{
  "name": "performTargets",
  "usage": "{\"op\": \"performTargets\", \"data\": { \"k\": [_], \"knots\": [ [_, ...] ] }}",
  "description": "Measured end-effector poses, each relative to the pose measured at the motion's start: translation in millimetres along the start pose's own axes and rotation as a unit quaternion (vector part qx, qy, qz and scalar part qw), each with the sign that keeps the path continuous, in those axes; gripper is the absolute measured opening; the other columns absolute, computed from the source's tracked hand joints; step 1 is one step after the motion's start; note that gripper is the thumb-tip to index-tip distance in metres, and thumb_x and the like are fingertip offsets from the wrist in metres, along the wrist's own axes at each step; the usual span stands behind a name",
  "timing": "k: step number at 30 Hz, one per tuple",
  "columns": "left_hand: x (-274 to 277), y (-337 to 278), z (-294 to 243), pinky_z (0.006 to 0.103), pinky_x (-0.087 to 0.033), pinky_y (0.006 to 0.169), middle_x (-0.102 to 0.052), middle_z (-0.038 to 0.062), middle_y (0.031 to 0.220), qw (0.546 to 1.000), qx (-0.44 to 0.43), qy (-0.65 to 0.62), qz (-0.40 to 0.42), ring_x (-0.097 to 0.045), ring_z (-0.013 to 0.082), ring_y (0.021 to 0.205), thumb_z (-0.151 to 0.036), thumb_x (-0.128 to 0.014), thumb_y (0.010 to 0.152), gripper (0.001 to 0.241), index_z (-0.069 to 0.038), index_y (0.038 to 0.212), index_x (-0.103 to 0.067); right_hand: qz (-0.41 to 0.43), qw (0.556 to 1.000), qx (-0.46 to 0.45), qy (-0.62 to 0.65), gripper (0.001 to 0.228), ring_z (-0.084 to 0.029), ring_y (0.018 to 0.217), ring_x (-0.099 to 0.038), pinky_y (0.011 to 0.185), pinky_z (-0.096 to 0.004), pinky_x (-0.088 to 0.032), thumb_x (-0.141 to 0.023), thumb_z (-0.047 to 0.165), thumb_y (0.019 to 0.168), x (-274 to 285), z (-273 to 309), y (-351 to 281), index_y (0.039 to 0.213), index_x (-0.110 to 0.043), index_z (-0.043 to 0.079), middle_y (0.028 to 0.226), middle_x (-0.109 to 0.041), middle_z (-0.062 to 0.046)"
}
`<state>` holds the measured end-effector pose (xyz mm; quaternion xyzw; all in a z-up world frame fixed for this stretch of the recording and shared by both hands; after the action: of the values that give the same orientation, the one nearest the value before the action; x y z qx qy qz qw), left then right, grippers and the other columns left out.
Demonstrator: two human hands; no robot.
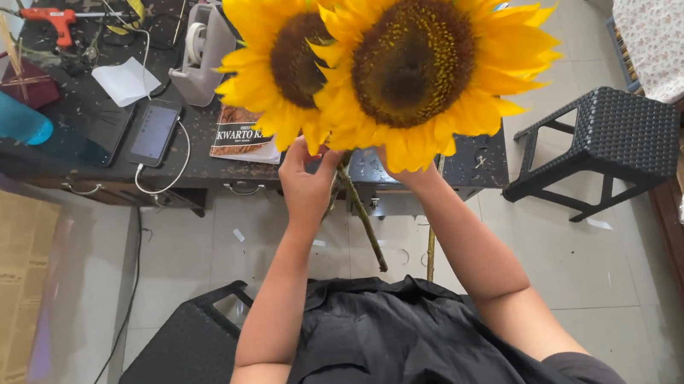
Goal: The person holds and arranges a bunch of sunflowers, adjusting their stems and positioning the flower heads. They manipulate the stems with both hands, occasionally separating and recombining the flowers to form a cohesive bunch.
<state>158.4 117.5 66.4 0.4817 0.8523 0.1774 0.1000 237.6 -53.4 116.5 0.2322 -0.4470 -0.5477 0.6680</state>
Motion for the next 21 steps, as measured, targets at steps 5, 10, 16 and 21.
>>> {"op": "performTargets", "data": {
  "k": [5,10,16,21],
  "knots": [
    [2.8,1.9,37.4,0.0362,-0.058,0.089,-0.07,0.001,0.101,0.998,0.067,-0.001,-0.002,-0.07,0.0177,0.087,-0.024,-0.079,0.095,0.037,-0.015,0.128,-0.064,-0.001,0.999,0.031,-0.045,0.008,-0.023,0.079,-0.067,0.08,-0.036,-0.052,-0.065,0.012,0.097,-3.9,2.1,-1.4,0.095,-0.072,0.011,0.083,-0.069,-0.004],
    [7.8,5.3,56.4,0.036,-0.061,0.088,-0.068,-0.001,0.105,0.998,0.063,-0.029,0.0,-0.071,0.0166,0.088,-0.016,-0.08,0.094,0.046,-0.02,0.134,-0.058,-0.001,0.992,0.074,-0.102,0.009,-0.024,0.076,-0.065,0.078,-0.036,-0.05,-0.061,0.009,0.097,-5.3,2.0,3.3,0.094,-0.07,0.011,0.08,-0.066,-0.004],
    [-9.8,8.2,3.6,0.0445,-0.053,0.103,-0.067,0.005,0.115,0.997,0.049,-0.032,0.045,-0.068,0.0243,0.108,-0.019,-0.076,0.097,0.047,-0.015,0.14,-0.056,-0.007,0.979,0.118,-0.166,0.012,-0.025,0.074,-0.063,0.076,-0.036,-0.049,-0.058,0.005,0.097,-9.8,0.3,4.7,0.093,-0.067,0.011,0.078,-0.064,-0.003],
    [-12.2,15.1,-0.9,0.0489,-0.041,0.115,-0.062,0.008,0.126,0.996,0.003,-0.011,0.093,-0.061,0.0258,0.124,-0.031,-0.076,0.098,0.057,-0.013,0.145,-0.05,-0.006,0.967,0.144,-0.21,0.014,-0.026,0.072,-0.061,0.074,-0.037,-0.048,-0.056,0.003,0.097,-4.8,-9.0,4.1,0.092,-0.066,0.012,0.076,-0.063,-0.003]
  ]
}}
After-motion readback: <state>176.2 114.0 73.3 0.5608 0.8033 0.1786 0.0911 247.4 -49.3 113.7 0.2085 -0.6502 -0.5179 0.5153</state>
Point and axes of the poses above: each hand's wrist, its own y-axis towards the middle knuckle, its own x-axis out of the back of the hand, z = x × y, the point moved 10 cm from there along y, towards the middle knuckle
